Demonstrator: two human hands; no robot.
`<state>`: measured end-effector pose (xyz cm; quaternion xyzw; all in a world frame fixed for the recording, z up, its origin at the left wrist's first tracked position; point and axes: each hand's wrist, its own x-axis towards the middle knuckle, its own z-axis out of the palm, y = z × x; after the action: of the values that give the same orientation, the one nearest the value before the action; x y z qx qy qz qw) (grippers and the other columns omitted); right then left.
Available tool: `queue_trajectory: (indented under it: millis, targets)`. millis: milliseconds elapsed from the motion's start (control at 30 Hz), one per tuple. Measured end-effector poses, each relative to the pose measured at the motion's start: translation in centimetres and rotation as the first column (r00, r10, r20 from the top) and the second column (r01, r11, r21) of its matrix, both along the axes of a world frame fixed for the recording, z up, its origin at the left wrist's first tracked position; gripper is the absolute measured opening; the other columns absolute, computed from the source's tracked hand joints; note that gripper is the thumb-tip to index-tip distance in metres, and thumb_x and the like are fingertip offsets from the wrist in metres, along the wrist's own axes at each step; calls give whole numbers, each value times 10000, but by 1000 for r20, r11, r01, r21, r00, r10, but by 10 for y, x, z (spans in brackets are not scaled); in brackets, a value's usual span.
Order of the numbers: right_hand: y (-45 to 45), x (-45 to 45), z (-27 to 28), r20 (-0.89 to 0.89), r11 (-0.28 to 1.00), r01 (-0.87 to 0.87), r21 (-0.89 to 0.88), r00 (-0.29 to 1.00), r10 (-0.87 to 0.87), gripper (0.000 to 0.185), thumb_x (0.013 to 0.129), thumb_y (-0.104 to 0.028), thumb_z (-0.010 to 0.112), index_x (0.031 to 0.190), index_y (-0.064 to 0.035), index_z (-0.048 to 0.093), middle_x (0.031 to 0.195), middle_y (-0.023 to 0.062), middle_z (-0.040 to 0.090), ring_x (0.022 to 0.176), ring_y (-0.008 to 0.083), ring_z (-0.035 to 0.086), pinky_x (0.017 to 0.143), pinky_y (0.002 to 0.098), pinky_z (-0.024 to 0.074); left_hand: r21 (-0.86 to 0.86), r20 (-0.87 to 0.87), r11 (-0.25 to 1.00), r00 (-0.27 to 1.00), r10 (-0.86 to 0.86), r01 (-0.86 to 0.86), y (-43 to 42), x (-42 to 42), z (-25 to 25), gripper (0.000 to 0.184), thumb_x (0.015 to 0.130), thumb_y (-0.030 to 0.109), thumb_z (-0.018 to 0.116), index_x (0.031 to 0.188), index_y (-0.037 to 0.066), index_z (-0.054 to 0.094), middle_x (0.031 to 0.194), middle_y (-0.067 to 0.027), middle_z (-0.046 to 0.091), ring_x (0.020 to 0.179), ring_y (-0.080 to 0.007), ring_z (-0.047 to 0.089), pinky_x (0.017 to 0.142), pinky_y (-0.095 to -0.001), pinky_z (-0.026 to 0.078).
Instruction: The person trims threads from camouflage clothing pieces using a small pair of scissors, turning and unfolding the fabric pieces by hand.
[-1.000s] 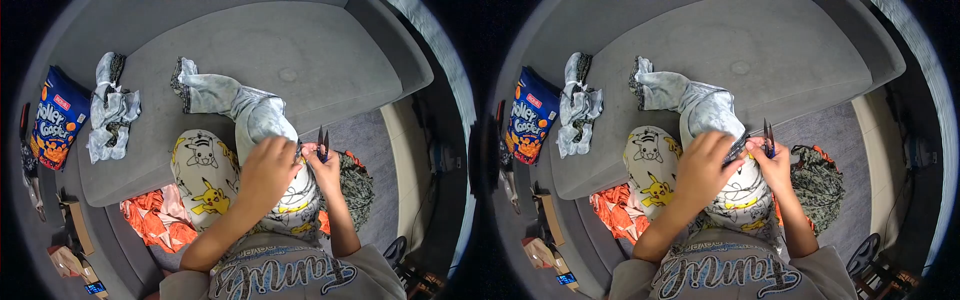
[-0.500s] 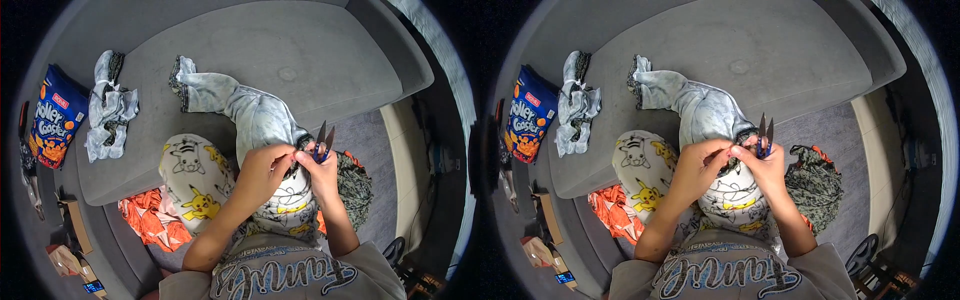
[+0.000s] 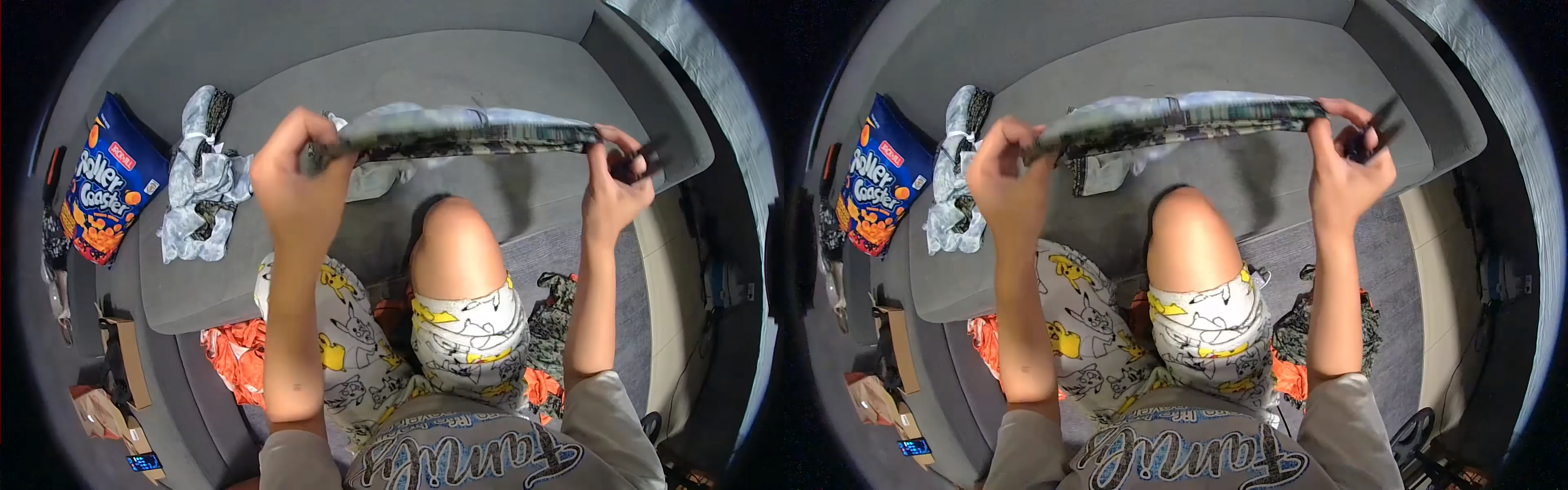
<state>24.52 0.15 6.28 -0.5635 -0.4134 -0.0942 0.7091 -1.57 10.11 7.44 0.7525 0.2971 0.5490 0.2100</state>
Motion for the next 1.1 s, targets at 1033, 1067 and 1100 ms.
queue_trajectory:
  millis: [1033, 1067, 1100]
  targets:
    - [-7, -10, -134, 107, 883, -37, -468, 989, 98, 59, 725, 40, 615, 770, 9, 592, 789, 108, 610, 708, 212, 597, 670, 287, 449, 299, -557, 938, 830, 22, 175, -7, 50, -118, 87, 690, 54, 555, 772, 84, 551, 752, -47, 497, 795, -212, 522, 714, -339, 427]
    - [-13, -12, -135, 96, 906, -28, -421, 993, 75, 57, 737, 39, 616, 771, 2, 588, 783, 75, 615, 677, 171, 578, 647, 265, 436, 119, -465, 987, 884, -39, 106, -10, 45, -115, 123, 653, 10, 564, 763, 55, 532, 754, -62, 502, 782, -236, 524, 706, -331, 427]
    - [-20, -14, -136, 91, 907, -28, -420, 993, 73, 57, 737, 39, 616, 771, 2, 588, 783, 75, 615, 677, 171, 578, 647, 265, 436, -71, -358, 996, 930, -78, 56, -13, 41, -111, 161, 617, -34, 573, 753, 26, 512, 756, -78, 506, 769, -261, 527, 698, -324, 428]
